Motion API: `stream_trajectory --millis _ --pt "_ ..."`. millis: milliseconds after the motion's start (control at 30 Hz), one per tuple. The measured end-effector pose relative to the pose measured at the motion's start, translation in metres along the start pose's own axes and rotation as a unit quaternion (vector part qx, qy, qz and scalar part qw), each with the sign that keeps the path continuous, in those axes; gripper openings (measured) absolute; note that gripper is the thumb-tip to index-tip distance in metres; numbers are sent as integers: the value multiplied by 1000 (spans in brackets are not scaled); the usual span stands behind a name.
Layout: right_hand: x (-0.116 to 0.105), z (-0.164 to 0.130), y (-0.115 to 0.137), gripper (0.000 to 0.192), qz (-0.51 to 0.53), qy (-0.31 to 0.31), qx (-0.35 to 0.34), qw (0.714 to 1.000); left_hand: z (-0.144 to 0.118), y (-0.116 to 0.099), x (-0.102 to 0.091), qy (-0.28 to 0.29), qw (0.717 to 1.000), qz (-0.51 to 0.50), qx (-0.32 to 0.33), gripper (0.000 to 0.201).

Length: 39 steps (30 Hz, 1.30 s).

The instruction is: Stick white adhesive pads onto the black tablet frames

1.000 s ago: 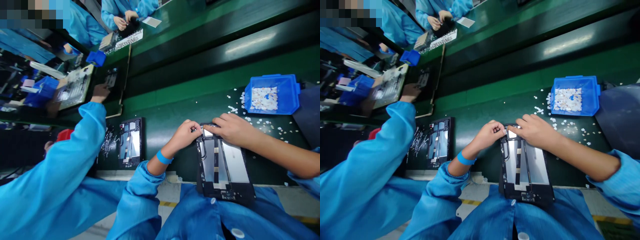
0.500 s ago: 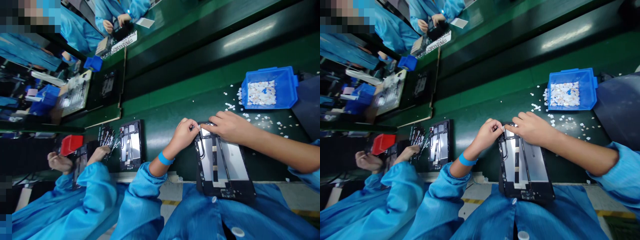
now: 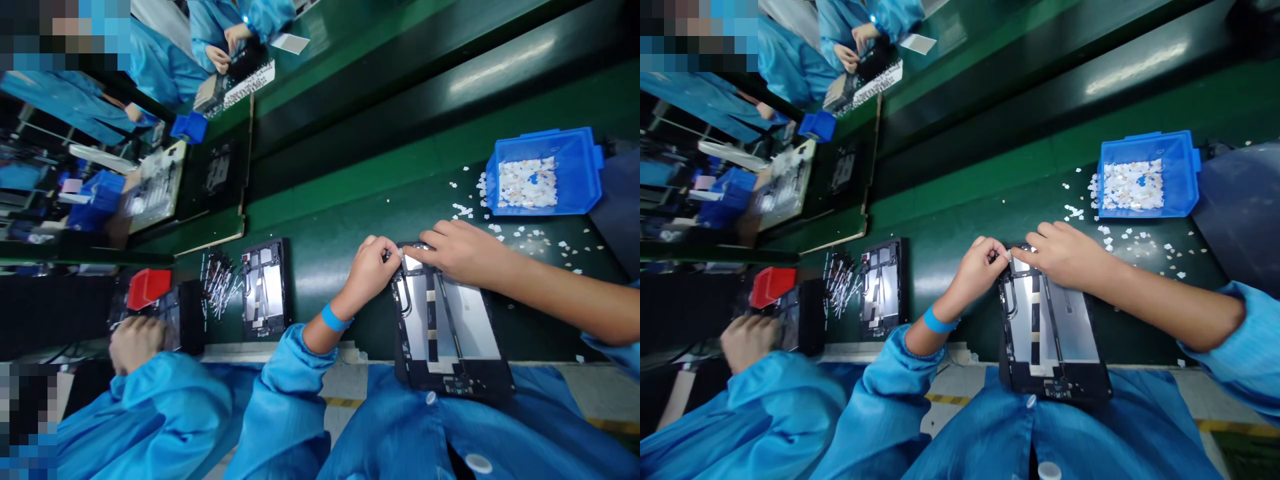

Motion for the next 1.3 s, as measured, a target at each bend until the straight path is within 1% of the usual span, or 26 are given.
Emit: stream_trajectory --millis 100,200,333,433,533,633,733,833,967,1100,1167,1233,1300 --pt "0 0 0 44 2 -1 1 1000 0 0 2 -9 1000 9 -7 13" --pt "1 -1 0 43 0 -2 4 1000 1 4 4 -18 999 -5 -36 15" --pt "2 -1 1 43 3 -6 4 1000 4 12 8 -11 993 -81 -88 22" --pt "2 -1 1 43 11 -9 6 1000 5 16 13 1 984 -140 -113 22" --pt "1 -1 0 43 18 -9 4 1000 5 18 18 4 976 -180 -125 20" --pt "1 -1 0 44 16 -6 -3 1000 5 18 20 -9 977 -180 -115 19" --pt "1 -2 0 43 10 -7 -7 1000 4 16 18 -26 985 -146 -94 18" --pt "0 -2 0 42 7 -7 -10 1000 3 16 16 -27 987 -130 -89 19" --pt "0 -1 1 43 -4 0 -14 1000 8 16 18 -16 983 -156 -91 15" --pt "2 -1 0 44 -12 13 -15 1000 16 16 22 19 970 -218 -111 12" --pt "2 -2 -1 44 -13 16 -12 1000 15 16 23 31 967 -227 -113 13" --pt "3 -3 -1 44 -11 15 -9 1000 11 16 21 20 973 -209 -96 14" --pt "4 -5 0 43 -9 11 -6 1000 5 16 18 -5 981 -177 -76 18"
Point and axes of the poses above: each hand's wrist, its own z-axis towards the middle knuckle, its own x-axis out of the palm, y = z × x, the point moved 4 cm from there along z, towards the middle knuckle, and after that the axes turned 1 degree about -x, right-handed, at the moved point
